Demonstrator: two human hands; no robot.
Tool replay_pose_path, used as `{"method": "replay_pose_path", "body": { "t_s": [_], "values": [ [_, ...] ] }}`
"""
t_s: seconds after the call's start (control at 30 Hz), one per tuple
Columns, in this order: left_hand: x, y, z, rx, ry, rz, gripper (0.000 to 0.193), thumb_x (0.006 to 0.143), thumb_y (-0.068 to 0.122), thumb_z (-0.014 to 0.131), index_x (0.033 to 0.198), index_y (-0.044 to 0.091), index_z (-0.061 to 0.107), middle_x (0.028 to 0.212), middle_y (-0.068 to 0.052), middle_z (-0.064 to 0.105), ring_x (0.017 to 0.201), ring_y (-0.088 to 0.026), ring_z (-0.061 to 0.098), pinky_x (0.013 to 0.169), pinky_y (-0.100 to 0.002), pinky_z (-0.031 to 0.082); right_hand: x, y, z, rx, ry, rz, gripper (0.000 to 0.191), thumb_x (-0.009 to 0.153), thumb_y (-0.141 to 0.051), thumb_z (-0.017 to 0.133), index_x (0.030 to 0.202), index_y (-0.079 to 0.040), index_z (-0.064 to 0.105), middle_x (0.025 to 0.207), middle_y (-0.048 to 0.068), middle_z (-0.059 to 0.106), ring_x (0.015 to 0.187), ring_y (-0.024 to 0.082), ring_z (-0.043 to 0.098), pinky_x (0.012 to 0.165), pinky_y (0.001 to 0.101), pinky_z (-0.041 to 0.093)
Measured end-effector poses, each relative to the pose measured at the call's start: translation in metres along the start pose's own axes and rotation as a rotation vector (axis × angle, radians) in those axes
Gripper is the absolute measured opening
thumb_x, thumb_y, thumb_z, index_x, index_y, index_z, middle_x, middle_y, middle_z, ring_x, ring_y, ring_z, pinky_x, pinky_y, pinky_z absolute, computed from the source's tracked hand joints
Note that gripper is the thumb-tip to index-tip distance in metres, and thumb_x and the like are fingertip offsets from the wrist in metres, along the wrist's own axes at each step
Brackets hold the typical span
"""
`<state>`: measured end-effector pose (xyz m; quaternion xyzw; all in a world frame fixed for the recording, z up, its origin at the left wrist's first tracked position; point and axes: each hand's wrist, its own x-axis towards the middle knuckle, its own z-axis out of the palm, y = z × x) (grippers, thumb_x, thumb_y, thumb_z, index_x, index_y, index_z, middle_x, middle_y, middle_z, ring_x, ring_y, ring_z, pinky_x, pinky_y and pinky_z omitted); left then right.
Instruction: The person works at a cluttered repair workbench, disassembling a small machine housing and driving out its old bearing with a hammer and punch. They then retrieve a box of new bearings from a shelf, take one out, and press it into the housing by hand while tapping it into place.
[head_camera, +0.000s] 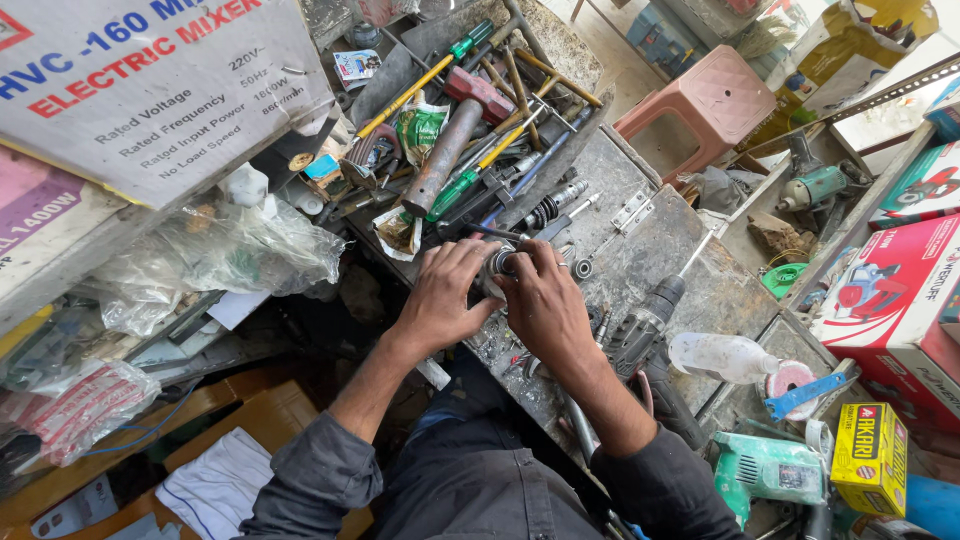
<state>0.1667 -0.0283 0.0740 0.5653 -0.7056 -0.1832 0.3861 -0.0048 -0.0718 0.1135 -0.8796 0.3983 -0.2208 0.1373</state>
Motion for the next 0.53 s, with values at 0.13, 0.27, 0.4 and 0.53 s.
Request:
{"method": "replay_pose_path", "body": {
  "t_s": [0.13, 0.27, 0.4, 0.53],
  "values": [
    [0.006, -0.007, 0.013, 0.011, -0.032, -0.076, 0.076, 0.071, 0.031, 0.085, 0.137, 0.006, 0.058, 0.137, -0.018, 0.061, 0.123, -0.034, 0.058, 0.1, -0.047, 0.042, 0.002, -0.003, 0.003, -0.018, 0.043, -0.018, 0.021, 0.088, -0.011, 0.071, 0.106, -0.002, 0.064, 0.117, 0.017, 0.06, 0.104, 0.038, 0.061, 0.086, 0.0465, 0.051],
    [0.001, -0.014, 0.019, 0.015, -0.043, -0.103, 0.07, 0.077, 0.035, 0.084, 0.136, 0.007, 0.059, 0.137, -0.02, 0.062, 0.124, -0.034, 0.059, 0.1, -0.047, 0.043, 0.003, -0.003, 0.003, 0.011, 0.029, 0.01, 0.016, 0.088, -0.012, 0.073, 0.099, -0.002, 0.068, 0.109, 0.015, 0.063, 0.099, 0.036, 0.062, 0.084, 0.0458, 0.05],
    [0.002, -0.016, 0.021, 0.033, -0.037, -0.123, 0.071, 0.074, 0.038, 0.085, 0.133, 0.007, 0.06, 0.138, -0.022, 0.06, 0.122, -0.034, 0.059, 0.099, -0.047, 0.044, 0.003, 0.002, 0.004, 0.017, 0.03, -0.005, 0.016, 0.087, -0.014, 0.074, 0.098, -0.003, 0.071, 0.106, 0.014, 0.064, 0.097, 0.034, 0.063, 0.083, 0.045, 0.051],
    [0.003, -0.016, 0.02, 0.014, -0.068, -0.131, 0.071, 0.077, 0.039, 0.084, 0.136, 0.009, 0.06, 0.137, -0.015, 0.065, 0.128, -0.032, 0.058, 0.101, -0.047, 0.044, 0.001, 0.012, 0.021, -0.019, -0.019, 0.028, 0.014, 0.088, -0.016, 0.074, 0.097, -0.005, 0.073, 0.107, 0.013, 0.065, 0.097, 0.033, 0.064, 0.084, 0.0436, 0.052]
  ]
}}
